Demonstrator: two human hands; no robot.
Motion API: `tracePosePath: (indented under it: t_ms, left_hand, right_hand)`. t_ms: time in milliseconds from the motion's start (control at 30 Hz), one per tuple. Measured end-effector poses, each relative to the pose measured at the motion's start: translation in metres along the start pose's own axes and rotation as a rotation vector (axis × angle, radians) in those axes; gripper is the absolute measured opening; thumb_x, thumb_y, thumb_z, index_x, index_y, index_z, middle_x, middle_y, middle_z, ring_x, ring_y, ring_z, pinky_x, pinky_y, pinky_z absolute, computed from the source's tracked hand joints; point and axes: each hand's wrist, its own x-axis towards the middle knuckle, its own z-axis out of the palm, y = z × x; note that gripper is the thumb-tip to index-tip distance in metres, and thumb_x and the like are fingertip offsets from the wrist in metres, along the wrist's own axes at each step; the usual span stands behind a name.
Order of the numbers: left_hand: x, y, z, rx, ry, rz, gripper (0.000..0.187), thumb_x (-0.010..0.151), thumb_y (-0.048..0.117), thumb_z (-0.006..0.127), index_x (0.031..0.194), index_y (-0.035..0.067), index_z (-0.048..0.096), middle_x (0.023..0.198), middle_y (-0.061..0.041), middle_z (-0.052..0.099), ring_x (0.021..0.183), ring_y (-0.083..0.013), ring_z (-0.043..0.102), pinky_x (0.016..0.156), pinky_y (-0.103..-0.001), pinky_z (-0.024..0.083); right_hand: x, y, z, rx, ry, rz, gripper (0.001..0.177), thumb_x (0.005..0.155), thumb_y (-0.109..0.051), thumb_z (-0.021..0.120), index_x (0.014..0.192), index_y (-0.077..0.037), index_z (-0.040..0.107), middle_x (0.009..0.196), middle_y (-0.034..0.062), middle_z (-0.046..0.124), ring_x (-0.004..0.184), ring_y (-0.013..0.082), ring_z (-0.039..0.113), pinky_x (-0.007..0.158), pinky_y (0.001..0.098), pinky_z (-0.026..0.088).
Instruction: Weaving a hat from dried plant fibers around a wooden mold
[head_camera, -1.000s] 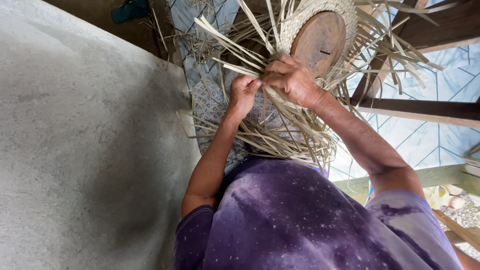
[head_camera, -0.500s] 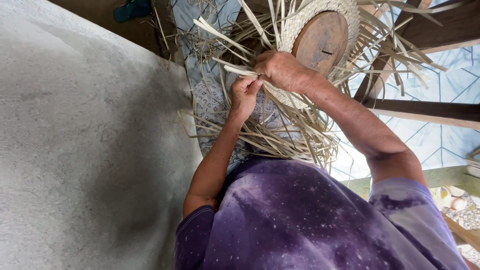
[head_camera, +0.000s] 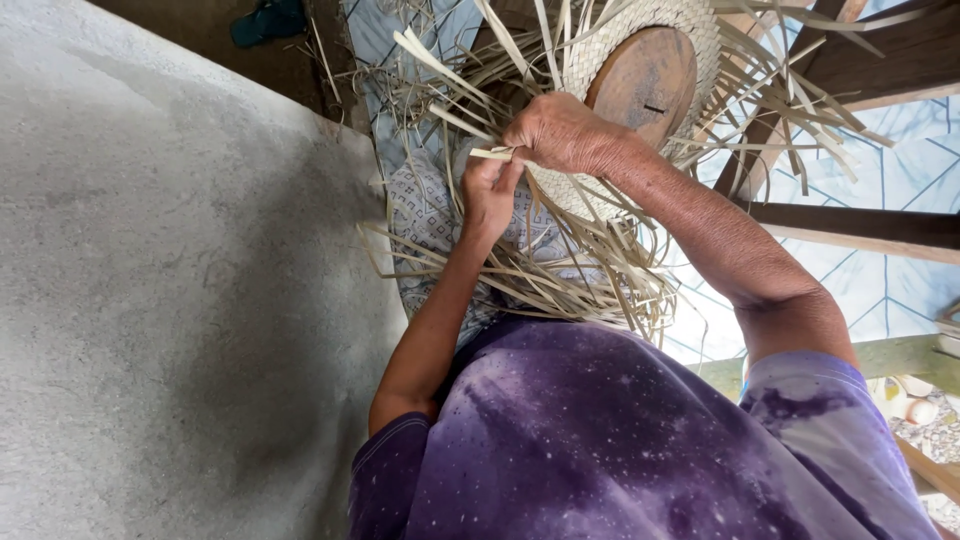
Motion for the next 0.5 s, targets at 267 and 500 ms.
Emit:
tracePosePath:
  t_ms: [267,500]
  left_hand:
    - [-0.01,-0.01,0.021,-0.136,0.165,0.031,0.011,0.095,0.014,0.072,0.093,0.003,0.073,0.078,-0.002,0.069,0.08,-0.009,0.058,0.074,-0.031,0.052]
    - [-0.011,-0.007,0.014,-0.414,0.086,-0.135,0.012,0.098,0.016,0.074,0.107,0.008,0.076,0.09,-0.001,0.076,0.088,-0.0039,0.064,0.087,-0.027,0.056]
  right_hand:
    - [-0.02,-0.005,0.012,-0.096,0.107,0.015,0.006,0.094,-0.014,0.08,0.088,-0.013,0.078,0.08,0.0016,0.076,0.082,0.0231,0.077,0.077,0.0391,0.065]
    - [-0.06,-0.024,0.007,-0.111,0.289,-0.068,0.015,0.09,-0.012,0.081,0.105,-0.015,0.082,0.106,0.0061,0.077,0.101,0.0293,0.071,0.091,0.0405,0.062]
